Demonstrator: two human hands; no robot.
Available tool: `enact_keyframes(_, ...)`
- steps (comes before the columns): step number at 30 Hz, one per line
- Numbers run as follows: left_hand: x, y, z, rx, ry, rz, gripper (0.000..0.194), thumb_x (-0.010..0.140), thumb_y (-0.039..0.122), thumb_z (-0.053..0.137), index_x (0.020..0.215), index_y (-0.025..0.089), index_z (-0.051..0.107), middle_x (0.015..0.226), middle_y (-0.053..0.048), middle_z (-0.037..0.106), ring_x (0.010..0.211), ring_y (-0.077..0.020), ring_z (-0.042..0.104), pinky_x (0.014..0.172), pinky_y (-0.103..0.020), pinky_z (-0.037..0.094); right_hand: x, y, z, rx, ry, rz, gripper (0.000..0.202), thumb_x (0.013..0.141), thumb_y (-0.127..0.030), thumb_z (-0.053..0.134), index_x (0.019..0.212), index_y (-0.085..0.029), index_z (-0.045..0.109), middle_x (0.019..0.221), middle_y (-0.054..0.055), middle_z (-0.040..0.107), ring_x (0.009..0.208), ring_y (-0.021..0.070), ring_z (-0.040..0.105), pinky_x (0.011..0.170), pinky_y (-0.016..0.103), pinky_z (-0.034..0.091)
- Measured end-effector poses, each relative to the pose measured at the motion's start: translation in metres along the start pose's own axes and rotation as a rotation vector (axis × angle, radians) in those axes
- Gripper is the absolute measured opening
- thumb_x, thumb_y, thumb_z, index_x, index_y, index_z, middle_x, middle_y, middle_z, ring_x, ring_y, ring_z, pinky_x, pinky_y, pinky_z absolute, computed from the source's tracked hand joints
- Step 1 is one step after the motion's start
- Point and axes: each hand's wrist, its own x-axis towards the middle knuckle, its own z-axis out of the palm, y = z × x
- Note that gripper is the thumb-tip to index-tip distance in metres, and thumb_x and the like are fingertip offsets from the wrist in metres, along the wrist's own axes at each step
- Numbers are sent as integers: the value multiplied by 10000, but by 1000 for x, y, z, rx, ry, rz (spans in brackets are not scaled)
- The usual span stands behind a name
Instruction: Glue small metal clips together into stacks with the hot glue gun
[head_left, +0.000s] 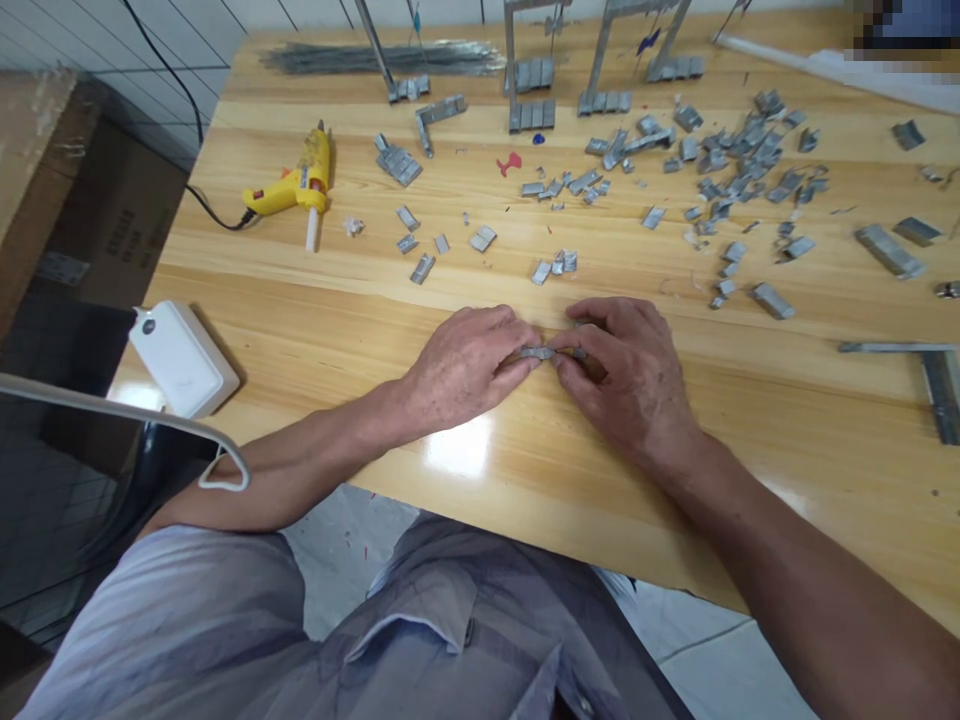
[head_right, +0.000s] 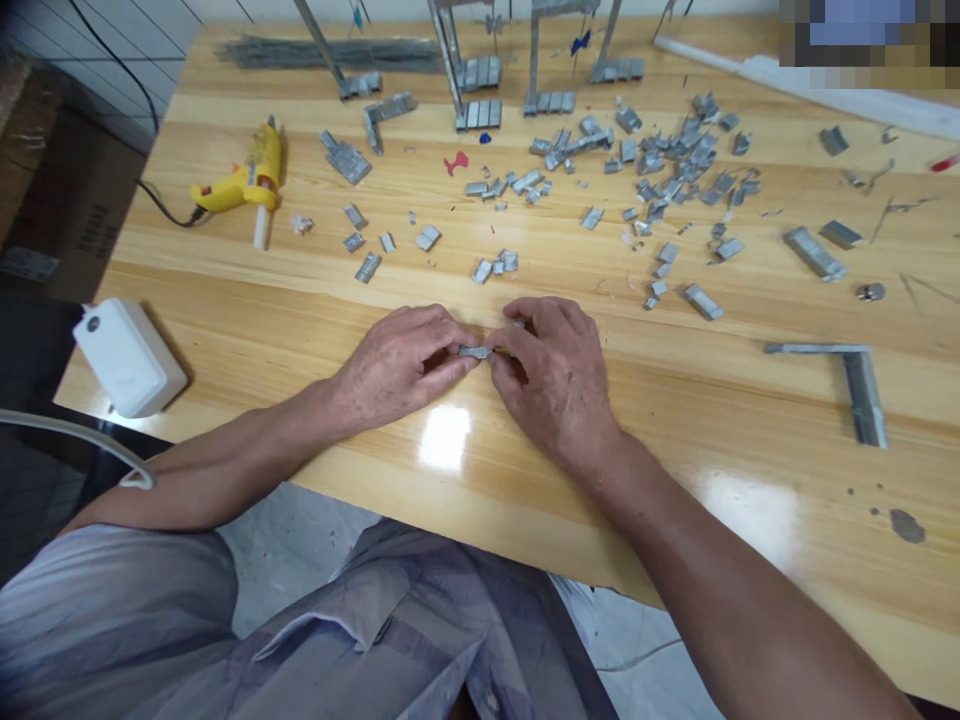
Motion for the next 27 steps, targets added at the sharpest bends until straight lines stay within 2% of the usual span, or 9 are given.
enact_keyframes(15, -1, -1, 4, 25, 56, 38, 198, 1061, 282, 548, 1028, 174, 710, 934, -65, 714, 862, -207, 661, 766, -333, 459, 3, 0, -3, -2, -40, 29, 123, 941, -213, 686, 1013, -251, 778, 1174, 109, 750, 1108, 314, 679, 957, 504, 528)
enact_keyframes(27, 0, 3, 3, 16, 37, 0, 194, 1034, 272, 543, 985, 180, 707, 909, -65, 705, 845, -213, 646, 766, -348, 458, 3, -2, -5, 3, -56, 45, 109, 934, -222, 690, 1004, -271, 757, 1172, 102, 755, 1104, 331, 680, 949, 536, 535)
